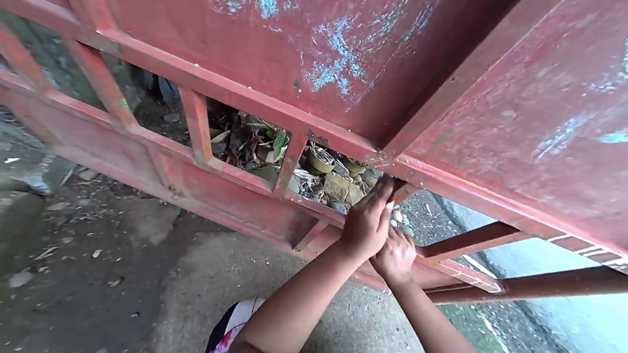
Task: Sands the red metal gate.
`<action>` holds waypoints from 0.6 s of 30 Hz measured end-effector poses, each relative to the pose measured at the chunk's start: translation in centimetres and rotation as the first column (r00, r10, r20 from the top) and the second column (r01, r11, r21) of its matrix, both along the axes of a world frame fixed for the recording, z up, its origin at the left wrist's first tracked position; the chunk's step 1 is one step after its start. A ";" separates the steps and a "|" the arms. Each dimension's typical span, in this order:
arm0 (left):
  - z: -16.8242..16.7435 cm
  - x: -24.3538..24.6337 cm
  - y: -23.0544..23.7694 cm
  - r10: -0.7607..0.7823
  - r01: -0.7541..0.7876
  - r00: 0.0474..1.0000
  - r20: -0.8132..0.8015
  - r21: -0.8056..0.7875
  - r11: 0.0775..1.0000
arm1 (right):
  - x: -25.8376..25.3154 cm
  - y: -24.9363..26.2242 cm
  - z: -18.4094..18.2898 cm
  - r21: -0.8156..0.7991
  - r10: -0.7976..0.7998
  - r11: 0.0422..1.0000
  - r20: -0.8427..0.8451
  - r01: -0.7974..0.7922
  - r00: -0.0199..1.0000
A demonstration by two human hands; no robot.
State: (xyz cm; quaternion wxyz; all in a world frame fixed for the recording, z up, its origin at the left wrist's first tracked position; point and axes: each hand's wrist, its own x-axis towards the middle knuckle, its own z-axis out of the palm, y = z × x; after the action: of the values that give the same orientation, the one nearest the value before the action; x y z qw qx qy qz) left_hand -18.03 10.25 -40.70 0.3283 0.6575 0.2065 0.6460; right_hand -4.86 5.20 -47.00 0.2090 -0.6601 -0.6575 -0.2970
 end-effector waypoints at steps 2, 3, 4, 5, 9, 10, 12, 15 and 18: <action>-0.1 0.8 0.1 0.029 -0.030 0.999 0.033 0.023 0.999 | 0.2 0.0 0.1 0.002 0.007 1.000 -0.008 -0.007 1.000; -1.5 0.6 -0.2 0.038 -0.038 0.999 0.002 0.029 0.999 | 0.3 0.0 0.0 -0.003 0.014 1.000 -0.011 -0.014 1.000; -3.1 0.1 -0.5 0.048 -0.047 0.998 -0.043 0.025 0.999 | 0.4 0.0 -0.2 0.001 0.024 1.000 -0.014 -0.024 1.000; -4.4 -0.4 -0.8 0.059 -0.059 0.995 -0.084 0.010 0.998 | 0.5 0.0 -0.4 0.007 0.028 1.000 -0.020 -0.028 0.999; -0.6 0.0 -0.3 0.056 -0.059 0.997 -0.050 -0.044 0.997 | 0.4 -0.1 -0.4 0.046 0.037 0.998 -0.029 -0.036 0.999; 0.5 0.6 0.1 0.078 -0.078 0.997 -0.014 -0.021 0.997 | 0.4 0.0 -0.4 0.052 0.045 0.998 -0.035 -0.044 0.998; -0.3 0.9 -0.3 0.095 -0.095 0.995 -0.019 0.015 0.995 | 0.5 -0.3 -0.4 0.028 0.048 0.999 -0.051 -0.047 0.998; -4.7 -0.6 -1.8 0.115 -0.113 0.986 -0.124 0.023 0.993 | 0.7 -0.5 -0.6 0.010 0.055 0.998 -0.053 -0.054 0.997; -2.2 -0.3 -1.8 0.116 -0.125 0.985 -0.131 -0.062 0.990 | 0.6 -0.5 -0.6 0.034 0.063 0.998 -0.054 -0.062 0.997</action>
State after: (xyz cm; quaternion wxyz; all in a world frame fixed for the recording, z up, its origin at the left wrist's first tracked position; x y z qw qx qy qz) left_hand -18.29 8.42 -42.86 0.2977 0.6717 0.2889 0.6138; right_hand -4.23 4.73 -47.58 0.2466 -0.6437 -0.6671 -0.2826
